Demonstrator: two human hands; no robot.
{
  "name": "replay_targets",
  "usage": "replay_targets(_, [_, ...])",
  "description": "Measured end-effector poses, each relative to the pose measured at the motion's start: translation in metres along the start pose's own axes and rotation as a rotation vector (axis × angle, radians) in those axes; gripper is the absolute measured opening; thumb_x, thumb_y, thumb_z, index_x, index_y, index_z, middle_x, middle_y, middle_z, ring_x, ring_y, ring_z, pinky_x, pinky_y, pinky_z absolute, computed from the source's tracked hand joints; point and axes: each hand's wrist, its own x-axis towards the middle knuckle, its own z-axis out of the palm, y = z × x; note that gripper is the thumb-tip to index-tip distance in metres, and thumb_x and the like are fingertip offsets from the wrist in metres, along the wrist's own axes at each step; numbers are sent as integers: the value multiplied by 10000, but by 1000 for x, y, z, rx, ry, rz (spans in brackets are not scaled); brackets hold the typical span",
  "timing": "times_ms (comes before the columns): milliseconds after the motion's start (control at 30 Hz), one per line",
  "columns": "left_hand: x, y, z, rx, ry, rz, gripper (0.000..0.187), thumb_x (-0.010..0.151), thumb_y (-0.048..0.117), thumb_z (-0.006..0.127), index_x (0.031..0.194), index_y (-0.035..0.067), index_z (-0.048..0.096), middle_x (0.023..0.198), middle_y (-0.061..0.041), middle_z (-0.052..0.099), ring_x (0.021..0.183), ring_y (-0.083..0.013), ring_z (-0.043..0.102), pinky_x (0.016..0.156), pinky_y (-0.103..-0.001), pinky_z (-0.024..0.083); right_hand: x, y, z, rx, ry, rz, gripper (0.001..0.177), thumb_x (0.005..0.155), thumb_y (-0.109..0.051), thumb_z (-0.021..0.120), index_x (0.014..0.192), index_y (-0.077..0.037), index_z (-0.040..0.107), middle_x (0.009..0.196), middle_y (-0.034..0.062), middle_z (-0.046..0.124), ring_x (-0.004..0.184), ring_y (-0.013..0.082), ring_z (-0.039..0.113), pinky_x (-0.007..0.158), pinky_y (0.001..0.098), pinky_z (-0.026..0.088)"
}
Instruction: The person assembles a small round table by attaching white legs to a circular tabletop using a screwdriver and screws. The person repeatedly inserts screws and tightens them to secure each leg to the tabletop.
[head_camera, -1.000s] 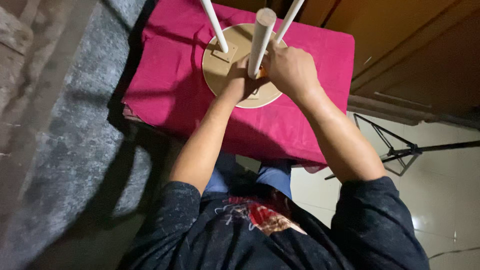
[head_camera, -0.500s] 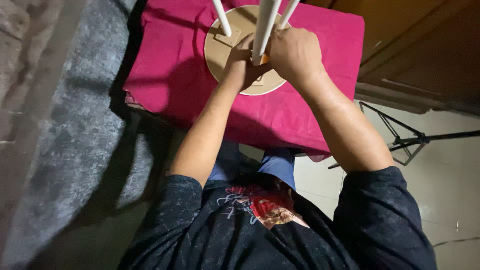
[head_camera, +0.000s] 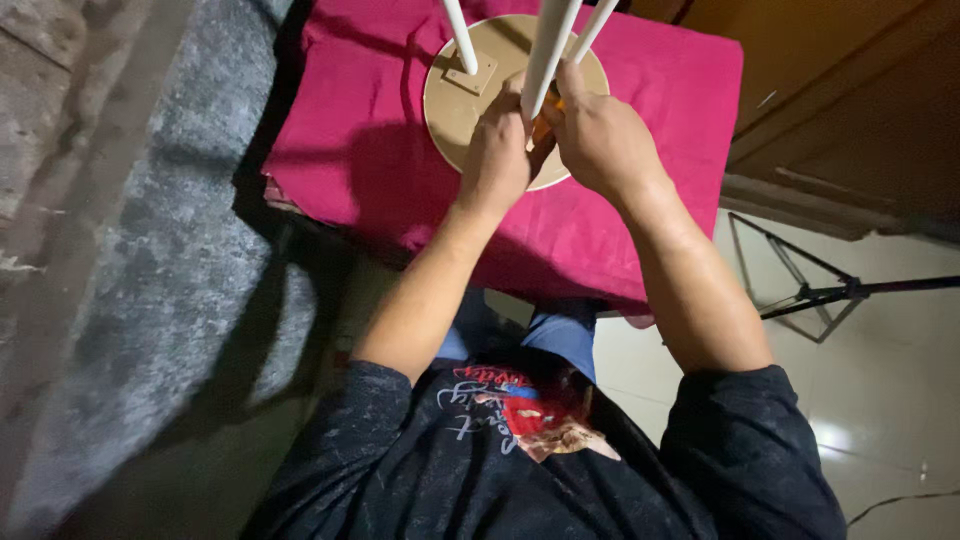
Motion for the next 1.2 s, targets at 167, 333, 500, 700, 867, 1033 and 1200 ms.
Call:
replay_targets(167, [5,-4,3,53,50,73,262,936,88,759,1166,80,633,972,-97,723,899,-258,710,758,-371,572,-2,-5,0,-73,105,72,344,1090,-364,613,1201,-47,542,872,178,713,758,441,696,633,569,521])
replay_targets(333, [16,1,-2,-833,-96,-480,204,1011,131,641,1158,15,722,847,-113,712,711,-206,647,650,-333,507,0,13,-22,52,166,-256,316,1056,-181,589,1312,-1,539,1072,268,669,913,492,660,735,555,537])
replay_targets(500, [14,-8,-5,-126,18,264,358,859,109,774,1162,26,603,945,-120,662,819,-174,641,694,-286,551,8,20,-14,89,90,-288,178,1111,-127,596,1245,-19,550,1013,282,671,970,480,675,820,548,542])
replay_targets(700, [10,-37,12,-114,-77,116,253,858,109,876,1017,55,687,767,-34,686,693,-152,684,643,-325,547,12,15,7,-164,121,-109,268,1067,-250,607,1219,-33,574,697,211,677,585,442,655,495,534,505])
replay_targets(867, [9,-37,12,-267,-162,-146,163,872,82,812,971,43,689,774,-56,704,676,-186,694,619,-338,552,12,4,4,-314,103,-112,194,1067,-213,560,1131,-30,562,717,185,676,580,401,673,487,506,522])
replay_targets(1033, [17,-32,3,-142,-98,24,360,839,166,886,1078,83,630,832,-46,727,737,-187,734,663,-313,592,8,11,-15,-110,71,-358,276,982,-88,541,1225,41,536,998,321,674,684,471,674,535,532,537])
replay_targets(1200, [17,-32,2,-248,-59,52,548,871,175,886,1224,75,479,907,-14,735,799,-150,743,687,-295,600,11,23,-5,-167,-57,-236,236,1007,-95,521,1235,-43,549,955,237,702,763,454,687,613,550,544])
